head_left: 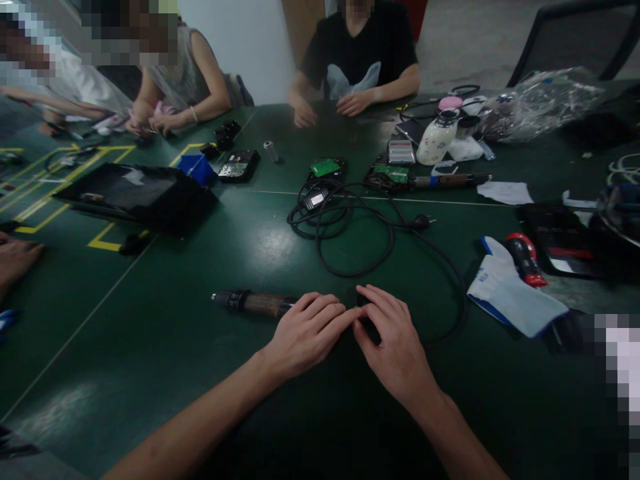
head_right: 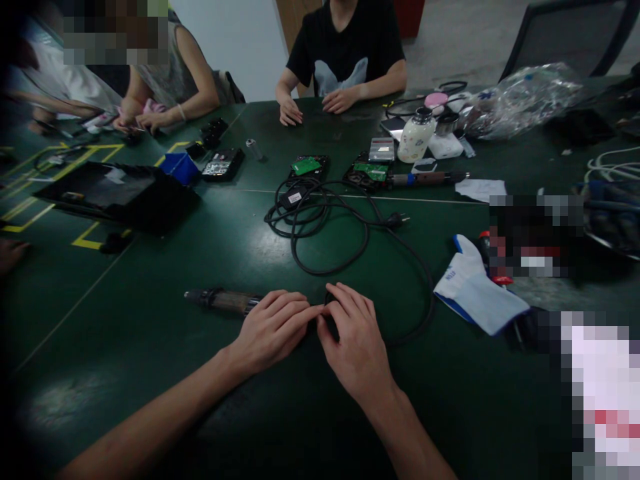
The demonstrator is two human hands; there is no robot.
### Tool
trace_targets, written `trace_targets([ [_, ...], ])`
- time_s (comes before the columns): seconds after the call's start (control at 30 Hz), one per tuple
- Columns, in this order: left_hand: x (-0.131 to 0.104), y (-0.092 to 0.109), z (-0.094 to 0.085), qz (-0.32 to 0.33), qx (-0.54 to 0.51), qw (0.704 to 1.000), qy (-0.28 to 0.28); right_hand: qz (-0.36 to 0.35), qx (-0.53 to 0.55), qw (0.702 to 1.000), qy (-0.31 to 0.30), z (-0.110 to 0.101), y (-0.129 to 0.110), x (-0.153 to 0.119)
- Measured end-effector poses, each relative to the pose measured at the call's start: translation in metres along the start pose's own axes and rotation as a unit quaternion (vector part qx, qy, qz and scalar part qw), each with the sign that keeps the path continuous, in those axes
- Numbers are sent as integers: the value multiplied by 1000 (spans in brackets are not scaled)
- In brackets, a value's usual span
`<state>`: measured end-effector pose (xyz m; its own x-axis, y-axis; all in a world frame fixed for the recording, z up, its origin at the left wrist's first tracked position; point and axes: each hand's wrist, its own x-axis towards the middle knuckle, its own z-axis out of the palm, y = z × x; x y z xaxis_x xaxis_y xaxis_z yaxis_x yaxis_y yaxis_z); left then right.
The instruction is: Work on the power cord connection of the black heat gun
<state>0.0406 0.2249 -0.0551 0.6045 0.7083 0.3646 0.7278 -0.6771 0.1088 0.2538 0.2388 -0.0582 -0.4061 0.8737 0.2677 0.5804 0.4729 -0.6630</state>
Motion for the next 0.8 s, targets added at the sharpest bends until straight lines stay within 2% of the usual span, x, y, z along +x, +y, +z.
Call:
trace_targets([
  [0.4, -1, -1, 1, -14, 5, 1000, 12, 3, -2, 1000, -9, 0, 1, 0],
  [0.53, -1, -1, 1, 6, -4, 1000, 2, 0, -4, 1000, -7, 0, 1, 0],
  [0.67, -1, 0, 0, -12, 6, 1000, 13, -1, -4, 1000, -3, 1, 1, -1],
  [0.8, -1, 0, 0, 15, -1, 1000, -5, -2, -8, 1000, -5, 1, 2, -1],
])
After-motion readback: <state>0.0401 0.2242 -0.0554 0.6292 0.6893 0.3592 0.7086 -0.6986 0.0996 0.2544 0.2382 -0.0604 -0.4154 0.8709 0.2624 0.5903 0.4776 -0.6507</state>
